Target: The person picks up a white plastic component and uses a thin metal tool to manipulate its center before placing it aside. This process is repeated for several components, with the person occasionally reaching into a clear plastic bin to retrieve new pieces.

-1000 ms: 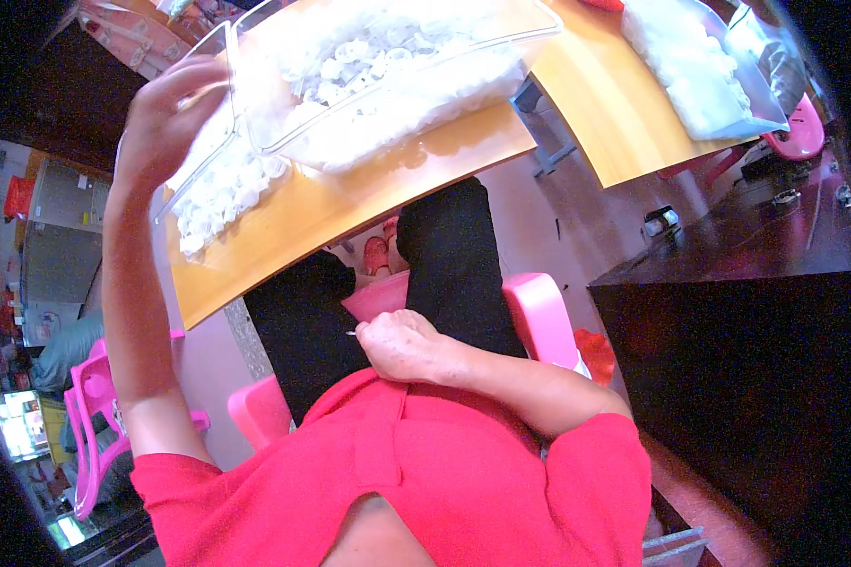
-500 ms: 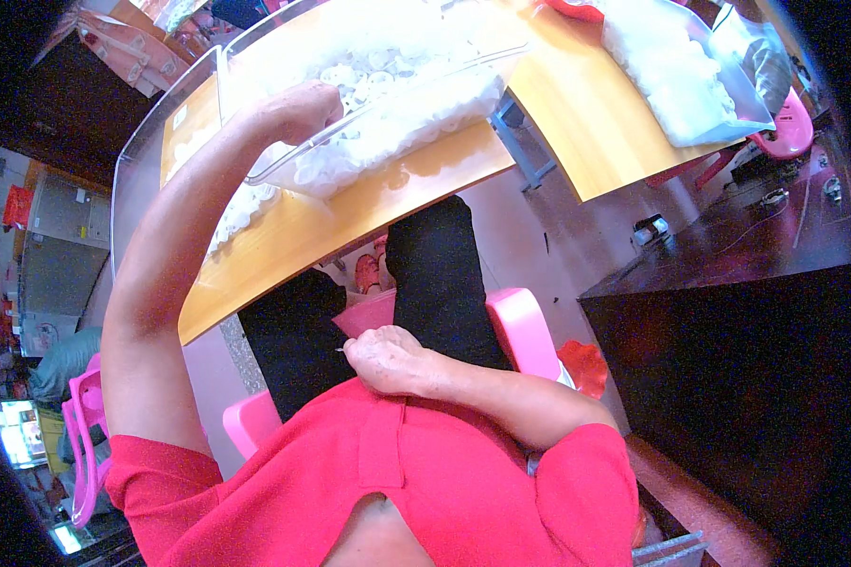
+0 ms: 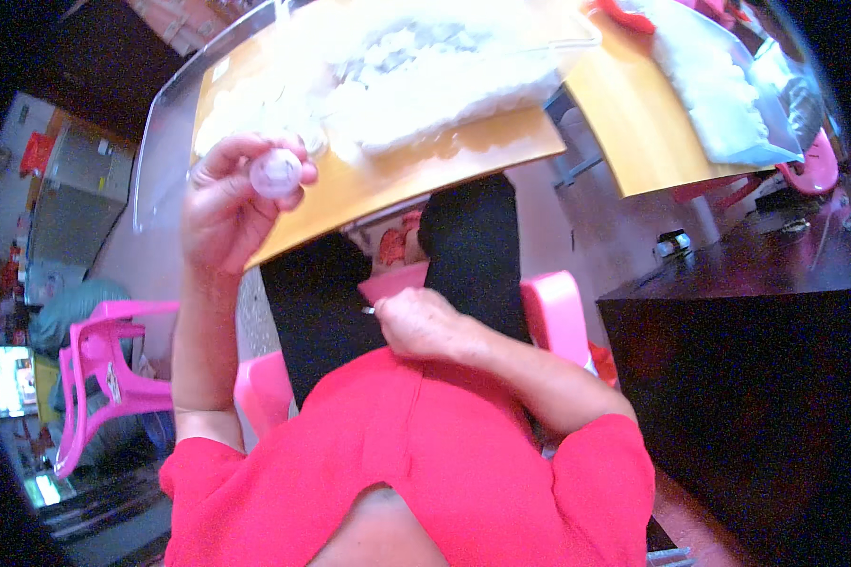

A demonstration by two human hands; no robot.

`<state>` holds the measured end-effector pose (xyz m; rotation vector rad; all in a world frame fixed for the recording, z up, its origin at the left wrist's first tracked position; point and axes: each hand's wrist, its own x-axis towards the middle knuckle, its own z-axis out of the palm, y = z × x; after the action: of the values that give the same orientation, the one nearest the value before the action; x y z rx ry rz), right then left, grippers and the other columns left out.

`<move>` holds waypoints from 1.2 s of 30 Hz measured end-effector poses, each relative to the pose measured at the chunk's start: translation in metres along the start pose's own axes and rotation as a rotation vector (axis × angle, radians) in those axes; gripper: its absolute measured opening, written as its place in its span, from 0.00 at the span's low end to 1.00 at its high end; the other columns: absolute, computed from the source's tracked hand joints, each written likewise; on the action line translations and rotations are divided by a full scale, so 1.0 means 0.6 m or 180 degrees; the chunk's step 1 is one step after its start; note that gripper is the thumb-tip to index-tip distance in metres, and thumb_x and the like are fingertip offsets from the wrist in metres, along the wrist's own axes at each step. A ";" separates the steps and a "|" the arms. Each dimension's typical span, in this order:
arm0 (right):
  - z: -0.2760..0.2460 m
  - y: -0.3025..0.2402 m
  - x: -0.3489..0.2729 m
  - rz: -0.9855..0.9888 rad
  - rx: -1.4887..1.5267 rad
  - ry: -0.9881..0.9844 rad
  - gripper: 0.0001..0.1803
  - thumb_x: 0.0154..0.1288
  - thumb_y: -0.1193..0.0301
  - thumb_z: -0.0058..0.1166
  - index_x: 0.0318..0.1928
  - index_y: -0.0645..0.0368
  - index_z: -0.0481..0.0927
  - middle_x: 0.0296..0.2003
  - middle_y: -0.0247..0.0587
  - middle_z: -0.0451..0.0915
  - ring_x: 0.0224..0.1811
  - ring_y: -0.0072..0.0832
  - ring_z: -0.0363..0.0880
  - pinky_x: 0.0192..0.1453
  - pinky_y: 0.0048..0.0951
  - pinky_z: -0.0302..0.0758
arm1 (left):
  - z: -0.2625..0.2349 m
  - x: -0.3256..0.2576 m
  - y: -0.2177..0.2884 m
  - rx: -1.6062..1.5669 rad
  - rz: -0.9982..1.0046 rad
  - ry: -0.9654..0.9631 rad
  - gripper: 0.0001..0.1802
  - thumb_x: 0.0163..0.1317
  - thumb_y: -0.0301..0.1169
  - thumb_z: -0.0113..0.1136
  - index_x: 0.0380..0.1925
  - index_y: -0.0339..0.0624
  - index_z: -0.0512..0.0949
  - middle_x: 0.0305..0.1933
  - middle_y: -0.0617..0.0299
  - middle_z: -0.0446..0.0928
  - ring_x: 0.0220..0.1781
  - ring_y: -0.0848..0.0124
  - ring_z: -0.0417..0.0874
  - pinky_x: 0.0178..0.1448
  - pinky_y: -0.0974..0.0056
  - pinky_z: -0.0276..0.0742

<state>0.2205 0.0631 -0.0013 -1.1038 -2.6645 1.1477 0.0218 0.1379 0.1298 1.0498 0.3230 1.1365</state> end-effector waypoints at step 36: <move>0.021 -0.182 -0.022 -0.0764 0.0653 0.1398 0.13 0.58 0.83 0.52 0.45 0.70 0.75 0.30 0.55 0.79 0.30 0.43 0.81 0.33 0.31 0.77 | 0.012 -0.336 -0.128 0.1448 0.0748 0.1379 0.24 0.49 0.10 0.63 0.49 0.32 0.74 0.52 0.53 0.73 0.51 0.68 0.77 0.56 0.66 0.76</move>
<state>0.1618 -0.0048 0.0632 -0.8540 -2.2145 0.9736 -0.0166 -0.0411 0.0150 1.2522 0.8491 1.5480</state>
